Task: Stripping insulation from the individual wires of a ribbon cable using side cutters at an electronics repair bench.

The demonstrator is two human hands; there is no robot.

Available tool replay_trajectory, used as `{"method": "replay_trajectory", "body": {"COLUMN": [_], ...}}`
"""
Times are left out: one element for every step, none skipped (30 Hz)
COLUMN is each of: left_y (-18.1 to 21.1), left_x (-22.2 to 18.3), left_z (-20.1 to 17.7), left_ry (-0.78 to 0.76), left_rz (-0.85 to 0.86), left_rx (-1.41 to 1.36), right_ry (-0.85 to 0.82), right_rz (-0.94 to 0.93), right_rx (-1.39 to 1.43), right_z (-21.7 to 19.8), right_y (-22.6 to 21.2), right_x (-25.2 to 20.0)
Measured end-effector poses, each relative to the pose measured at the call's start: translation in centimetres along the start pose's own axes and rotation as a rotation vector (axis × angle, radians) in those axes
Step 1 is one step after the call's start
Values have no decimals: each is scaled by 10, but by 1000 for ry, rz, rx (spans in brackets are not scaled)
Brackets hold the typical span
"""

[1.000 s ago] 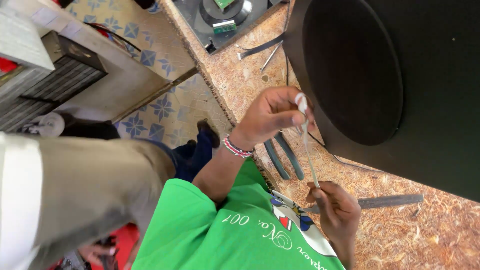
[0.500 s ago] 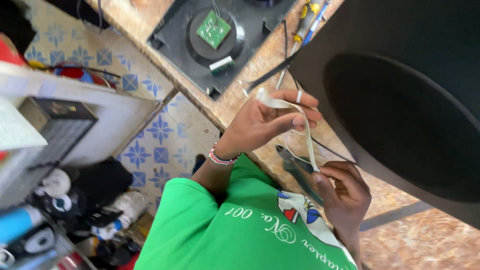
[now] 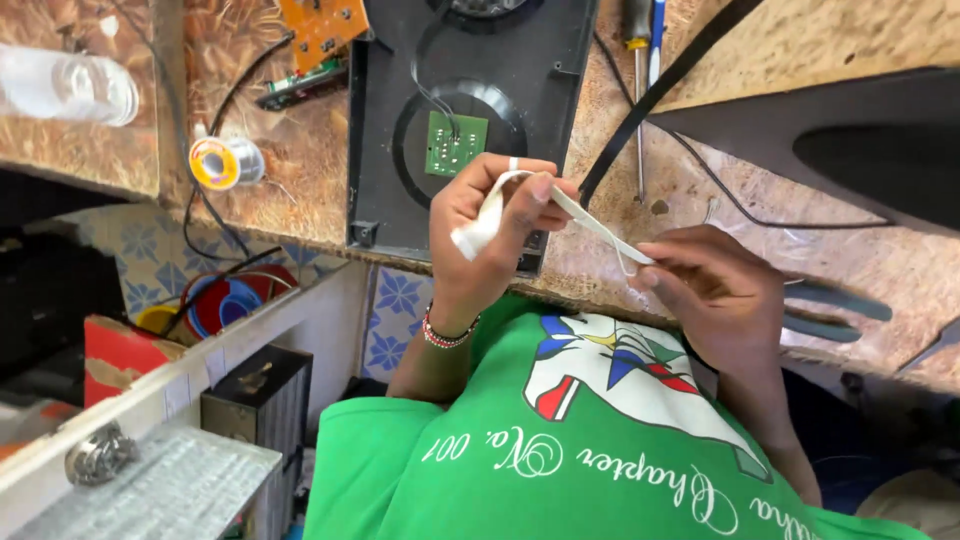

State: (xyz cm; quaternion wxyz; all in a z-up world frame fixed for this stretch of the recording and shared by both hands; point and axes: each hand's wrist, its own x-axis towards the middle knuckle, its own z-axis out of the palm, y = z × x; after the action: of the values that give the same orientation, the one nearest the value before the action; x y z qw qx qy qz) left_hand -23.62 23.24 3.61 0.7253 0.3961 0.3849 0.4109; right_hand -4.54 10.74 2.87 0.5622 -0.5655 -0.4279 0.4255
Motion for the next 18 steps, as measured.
{"method": "replay_trajectory", "body": {"left_y": [4,7,6,4,3,1,-2,-3,-3,-3,-4,-4,-6,-7,-8,-9,-9,-9], "left_x": [0,-4,-6,-6,-6,-10,-14,-16,-13,-12,-11,-11,-10,-8,-10,-12,-15,-17], "left_z": [1,3,4,5,8,14,20,26,28,29,30,29,29,29,30,31,32,34], "left_ry": [15,26,10,-16,-41,-55,-68,-76,-86,-71,-55,-49,-35,-31,-35,-32,-28,-24], "left_rz": [21,30,14,19,24,25,18,16,24,45,67,66,81,94,91,83,76,78], "left_rx": [26,54,54,41,27,22,-18,-59,-64,-28,9,7,-4,-15,-17,-27,-37,-34], "right_ry": [-13,-20,1,-9,-19,-8,9,19,23,15,7,2,8,23,28,34,39,35], "right_rz": [-15,-20,-11,-8,-5,-11,27,62,52,50,49,53,-2,-59,-58,-79,-100,-101], "right_rx": [-6,-11,-15,-20,-24,-32,-13,8,0,41,82,81,15,-53,-56,-39,-22,-18], "right_z": [0,-1,0,0,-1,-4,-7,-10,-13,-17,-21,-26,-31,-35,-34,-32,-30,-32], "right_y": [0,-1,-4,-7,-11,-9,-9,-7,-6,-5,-2,-6,-8,-11,-15,-19,-24,-21], "right_x": [1,-3,-6,-6,-6,-10,-13,-14,-18,-20,-21,-21,-20,-21,-22,-21,-20,-21]}}
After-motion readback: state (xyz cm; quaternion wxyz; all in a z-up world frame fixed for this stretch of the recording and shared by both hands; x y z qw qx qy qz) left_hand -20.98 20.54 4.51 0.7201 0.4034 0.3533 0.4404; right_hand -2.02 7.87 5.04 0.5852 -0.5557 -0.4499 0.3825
